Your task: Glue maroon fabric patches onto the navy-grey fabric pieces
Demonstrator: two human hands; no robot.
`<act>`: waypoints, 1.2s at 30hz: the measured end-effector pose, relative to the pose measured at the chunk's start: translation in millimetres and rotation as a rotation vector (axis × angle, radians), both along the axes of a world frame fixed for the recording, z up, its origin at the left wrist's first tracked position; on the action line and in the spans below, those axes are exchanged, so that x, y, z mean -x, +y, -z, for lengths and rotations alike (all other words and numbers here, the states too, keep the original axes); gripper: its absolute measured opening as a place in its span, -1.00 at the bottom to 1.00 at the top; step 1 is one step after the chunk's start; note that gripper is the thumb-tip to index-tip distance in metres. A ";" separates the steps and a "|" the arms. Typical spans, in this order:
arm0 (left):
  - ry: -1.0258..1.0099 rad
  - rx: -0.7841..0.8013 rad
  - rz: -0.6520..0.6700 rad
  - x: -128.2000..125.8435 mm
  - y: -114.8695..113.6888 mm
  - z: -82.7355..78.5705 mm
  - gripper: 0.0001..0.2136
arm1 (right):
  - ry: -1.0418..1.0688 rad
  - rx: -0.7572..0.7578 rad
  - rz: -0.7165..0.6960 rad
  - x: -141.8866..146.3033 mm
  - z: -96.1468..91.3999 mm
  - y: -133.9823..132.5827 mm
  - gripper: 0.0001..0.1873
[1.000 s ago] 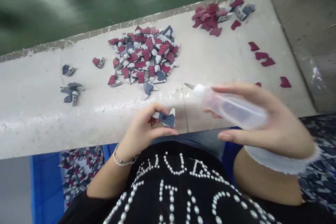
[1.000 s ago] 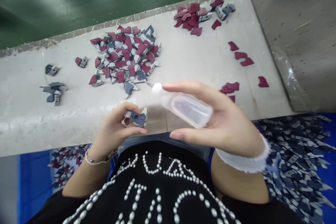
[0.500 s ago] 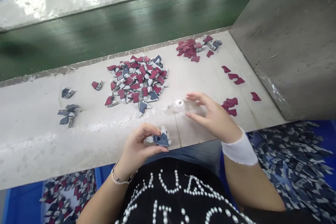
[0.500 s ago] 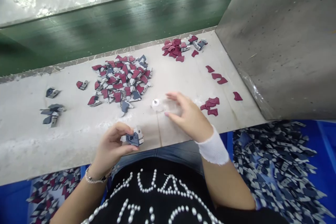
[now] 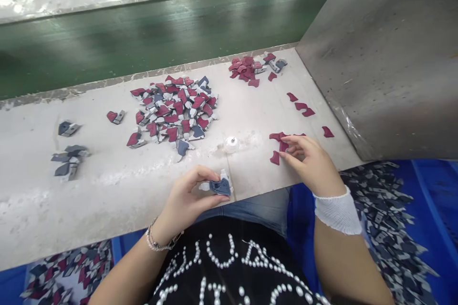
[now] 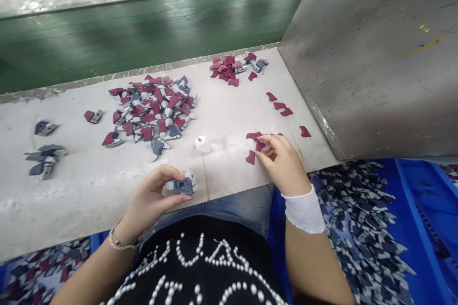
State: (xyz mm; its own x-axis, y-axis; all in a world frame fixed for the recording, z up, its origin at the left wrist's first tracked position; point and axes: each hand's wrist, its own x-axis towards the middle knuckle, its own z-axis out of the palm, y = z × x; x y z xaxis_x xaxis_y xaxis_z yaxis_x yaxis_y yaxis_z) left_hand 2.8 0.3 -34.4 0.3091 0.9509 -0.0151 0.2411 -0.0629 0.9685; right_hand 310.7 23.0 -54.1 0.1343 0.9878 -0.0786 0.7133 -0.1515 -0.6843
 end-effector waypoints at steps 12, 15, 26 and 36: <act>0.004 0.070 -0.048 1.7 -8.5 3.1 -0.74 | 0.134 0.100 0.023 6.1 -18.1 6.3 -0.73; -0.002 0.065 -0.047 -1.5 -8.5 4.3 -0.75 | 0.259 0.143 -0.004 20.2 -36.2 -2.8 -0.68; -0.249 0.104 -0.208 -9.7 -6.6 10.3 -0.78 | 0.902 0.355 -0.494 79.4 -62.5 -13.0 -0.79; -0.249 -0.057 -0.208 -5.1 -6.4 14.2 -0.71 | 0.903 0.484 -0.392 90.8 -64.0 -14.4 -0.89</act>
